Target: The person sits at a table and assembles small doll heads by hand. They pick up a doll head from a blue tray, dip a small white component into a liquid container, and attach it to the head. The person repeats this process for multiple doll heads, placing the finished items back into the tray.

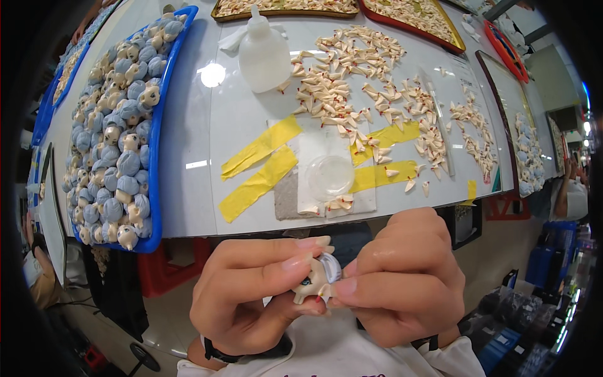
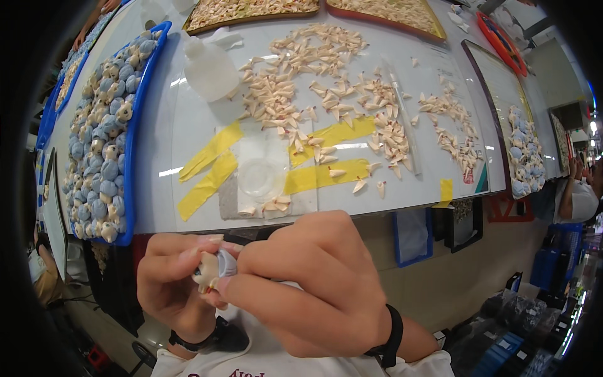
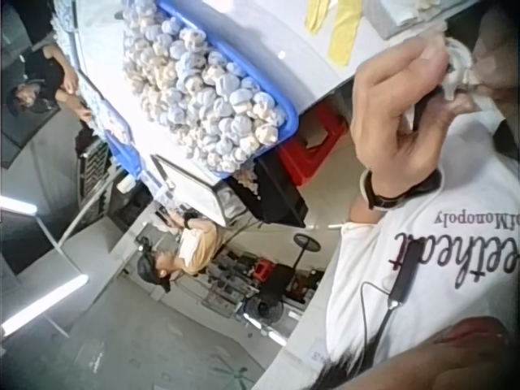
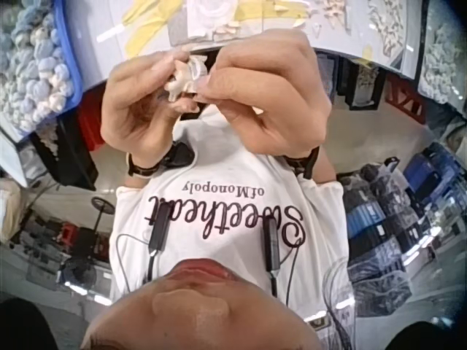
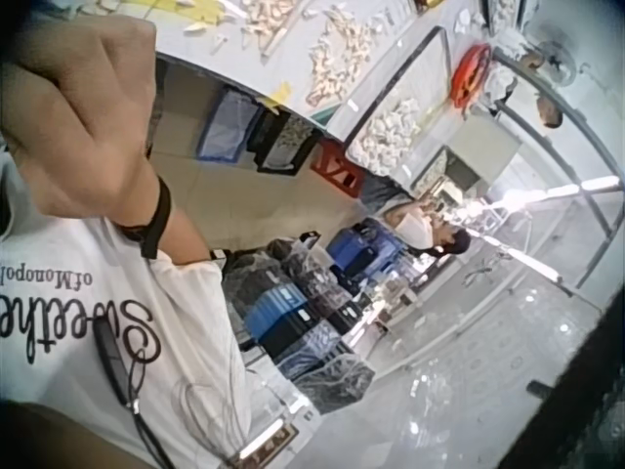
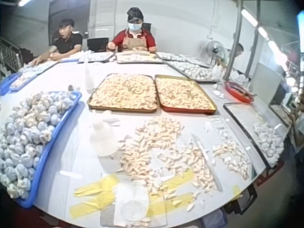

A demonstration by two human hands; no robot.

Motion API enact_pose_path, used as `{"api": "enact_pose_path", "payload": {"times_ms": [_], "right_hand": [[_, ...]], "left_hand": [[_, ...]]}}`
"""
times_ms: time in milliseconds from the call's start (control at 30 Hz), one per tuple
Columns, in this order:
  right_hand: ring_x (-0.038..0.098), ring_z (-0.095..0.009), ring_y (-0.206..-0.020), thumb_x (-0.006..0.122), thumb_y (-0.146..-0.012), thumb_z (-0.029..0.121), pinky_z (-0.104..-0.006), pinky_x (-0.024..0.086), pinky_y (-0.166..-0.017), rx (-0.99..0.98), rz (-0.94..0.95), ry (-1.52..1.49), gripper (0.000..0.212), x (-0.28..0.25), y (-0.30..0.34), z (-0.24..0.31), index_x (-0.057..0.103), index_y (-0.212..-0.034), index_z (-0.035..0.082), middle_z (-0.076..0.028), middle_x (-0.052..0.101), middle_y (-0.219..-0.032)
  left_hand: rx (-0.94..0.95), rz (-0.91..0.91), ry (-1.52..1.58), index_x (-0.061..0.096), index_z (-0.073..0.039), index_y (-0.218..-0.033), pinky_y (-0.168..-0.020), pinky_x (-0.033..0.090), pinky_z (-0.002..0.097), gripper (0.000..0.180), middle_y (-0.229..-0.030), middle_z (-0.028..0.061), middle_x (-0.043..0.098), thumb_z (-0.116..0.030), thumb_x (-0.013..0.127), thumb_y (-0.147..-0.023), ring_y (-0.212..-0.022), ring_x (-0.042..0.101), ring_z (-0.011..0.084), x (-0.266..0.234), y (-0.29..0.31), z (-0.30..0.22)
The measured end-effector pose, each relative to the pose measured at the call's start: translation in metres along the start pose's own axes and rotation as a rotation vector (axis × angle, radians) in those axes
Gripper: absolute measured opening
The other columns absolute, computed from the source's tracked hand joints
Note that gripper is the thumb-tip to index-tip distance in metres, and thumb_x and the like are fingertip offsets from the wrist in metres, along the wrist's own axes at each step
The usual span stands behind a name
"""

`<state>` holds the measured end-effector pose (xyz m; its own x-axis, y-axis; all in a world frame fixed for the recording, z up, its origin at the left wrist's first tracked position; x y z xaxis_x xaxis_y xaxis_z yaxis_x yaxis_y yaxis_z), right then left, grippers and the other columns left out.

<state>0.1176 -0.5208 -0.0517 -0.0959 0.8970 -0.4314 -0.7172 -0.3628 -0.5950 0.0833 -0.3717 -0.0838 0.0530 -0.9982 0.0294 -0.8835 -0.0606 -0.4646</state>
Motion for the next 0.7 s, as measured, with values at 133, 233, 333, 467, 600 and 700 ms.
{"api": "enact_pose_path", "payload": {"times_ms": [133, 233, 333, 467, 600, 700], "right_hand": [[0.05, -0.013, -0.063, 0.072, -0.056, -0.003, -0.026, 0.036, -0.055, -0.001, -0.016, 0.023, 0.03, -0.001, 0.0, 0.0, 0.064, -0.079, 0.014, 0.0, 0.056, -0.075], [0.051, -0.013, -0.063, 0.07, -0.054, -0.004, -0.0258, 0.036, -0.055, 0.004, -0.005, 0.031, 0.028, -0.002, 0.001, -0.002, 0.064, -0.076, 0.014, 0.0, 0.057, -0.075], [0.052, -0.013, -0.065, 0.069, -0.054, -0.004, -0.0258, 0.037, -0.055, 0.037, 0.008, 0.011, 0.027, -0.001, 0.0, -0.002, 0.065, -0.074, 0.013, -0.001, 0.058, -0.075], [0.055, -0.017, -0.069, 0.07, -0.06, -0.001, -0.0277, 0.042, -0.059, 0.129, 0.042, -0.13, 0.021, -0.001, -0.006, -0.002, 0.065, -0.078, 0.01, -0.006, 0.059, -0.081], [0.059, -0.024, -0.082, 0.069, -0.07, 0.004, -0.0308, 0.047, -0.071, 0.14, 0.151, -0.451, 0.029, -0.002, -0.008, -0.01, 0.064, -0.099, 0.002, -0.013, 0.059, -0.095], [0.06, -0.025, -0.082, 0.067, -0.068, 0.003, -0.0314, 0.048, -0.069, 0.009, 0.209, -0.349, 0.032, -0.003, -0.005, -0.007, 0.064, -0.1, 0.003, -0.012, 0.06, -0.098]], "left_hand": [[0.026, 0.008, -0.075, 0.056, 0.005, -0.099, -0.067, 0.055, 0.0317, 0.039, -0.09, 0.0237, 0.06, -0.002, 0.076, -0.066, -0.077, 0.065, 0.0276, -0.001, -0.003, -0.004], [0.019, 0.025, -0.093, 0.057, 0.005, -0.097, -0.066, 0.056, 0.0324, 0.037, -0.087, 0.0233, 0.06, -0.002, 0.076, -0.066, -0.073, 0.065, 0.0263, -0.001, -0.002, -0.005], [0.038, 0.047, -0.153, 0.058, 0.005, -0.097, -0.067, 0.055, 0.0318, 0.038, -0.087, 0.0228, 0.061, -0.002, 0.077, -0.065, -0.071, 0.064, 0.0251, 0.001, -0.004, -0.009], [0.111, 0.017, -0.274, 0.059, 0.003, -0.097, -0.063, 0.054, 0.0312, 0.035, -0.087, 0.0211, 0.061, -0.001, 0.075, -0.066, -0.071, 0.064, 0.0244, -0.001, -0.003, -0.013], [0.036, 0.002, -0.211, 0.044, 0.0, -0.098, -0.055, 0.041, 0.0192, 0.04, -0.077, 0.0108, 0.055, -0.019, 0.072, -0.075, -0.062, 0.054, 0.0136, 0.002, 0.0, 0.004], [-0.425, -0.212, 0.066, 0.037, -0.002, -0.102, -0.052, 0.037, 0.0157, 0.059, -0.071, 0.0045, 0.054, -0.028, 0.078, -0.068, -0.059, 0.051, 0.0072, 0.014, 0.005, 0.002]]}}
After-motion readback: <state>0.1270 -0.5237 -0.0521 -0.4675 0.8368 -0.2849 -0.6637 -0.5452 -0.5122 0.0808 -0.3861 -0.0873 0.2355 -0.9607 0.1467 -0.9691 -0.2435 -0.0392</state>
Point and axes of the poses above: each hand's wrist, its own y-axis away from the middle knuckle, its own x-axis out of the palm, z = x × y, the point moved 4 cm from there along -y, towards the middle knuckle
